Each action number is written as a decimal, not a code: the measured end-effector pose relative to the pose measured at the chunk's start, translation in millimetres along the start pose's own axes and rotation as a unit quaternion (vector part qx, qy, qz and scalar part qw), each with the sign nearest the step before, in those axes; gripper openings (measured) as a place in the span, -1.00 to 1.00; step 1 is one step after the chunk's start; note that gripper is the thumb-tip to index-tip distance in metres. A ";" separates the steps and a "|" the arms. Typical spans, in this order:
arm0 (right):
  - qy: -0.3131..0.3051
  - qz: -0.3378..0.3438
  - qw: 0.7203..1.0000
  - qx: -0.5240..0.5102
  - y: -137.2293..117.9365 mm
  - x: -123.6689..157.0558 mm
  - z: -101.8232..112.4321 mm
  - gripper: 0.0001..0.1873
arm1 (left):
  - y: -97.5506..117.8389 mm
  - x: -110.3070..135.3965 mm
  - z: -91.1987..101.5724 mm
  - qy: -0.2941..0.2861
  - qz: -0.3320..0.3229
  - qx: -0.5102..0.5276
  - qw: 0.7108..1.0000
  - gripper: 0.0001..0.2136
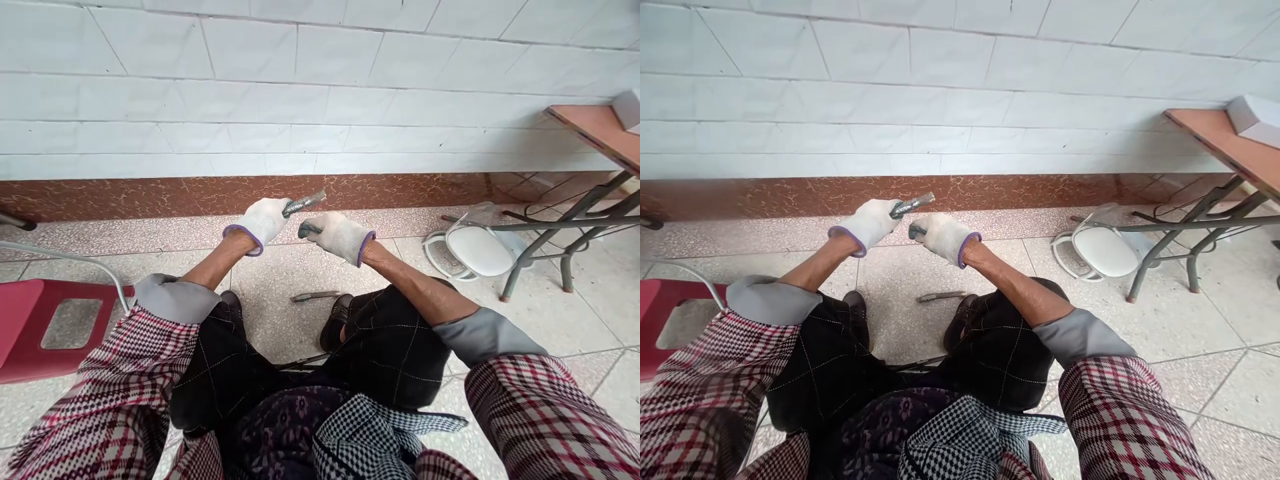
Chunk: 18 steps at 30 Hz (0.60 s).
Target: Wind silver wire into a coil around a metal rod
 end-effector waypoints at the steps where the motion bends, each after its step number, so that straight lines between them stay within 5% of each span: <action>1: 0.000 -0.007 1.000 0.025 -3.1 3.2 2.8 -0.76 | -5.2 -4.2 -5.4 -0.017 0.008 -0.045 0.999 -0.70; 5: 0.017 -0.042 0.997 0.063 5.0 9.1 23.5 -0.73 | -15.9 -15.1 -24.1 -0.079 0.001 -0.165 0.983 -0.64; 10: 0.100 -0.035 0.994 -0.032 43.3 -2.3 50.5 -0.72 | -1.7 -12.5 -33.0 -0.091 -0.054 -0.178 0.978 -0.63; 18: 0.090 -0.052 0.976 -0.193 63.6 -15.0 42.9 -0.78 | 23.8 -1.9 -15.4 -0.062 -0.055 -0.067 0.994 -0.65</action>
Point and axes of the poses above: each hand's wrist, its own x-axis away from the middle knuckle, its own z-axis out of the back of the hand, y = z × x, the point moved 8 cm from there along -x, towards the middle knuckle, and after that the axes turned 6 degrees about -z, right-handed, at the moved point
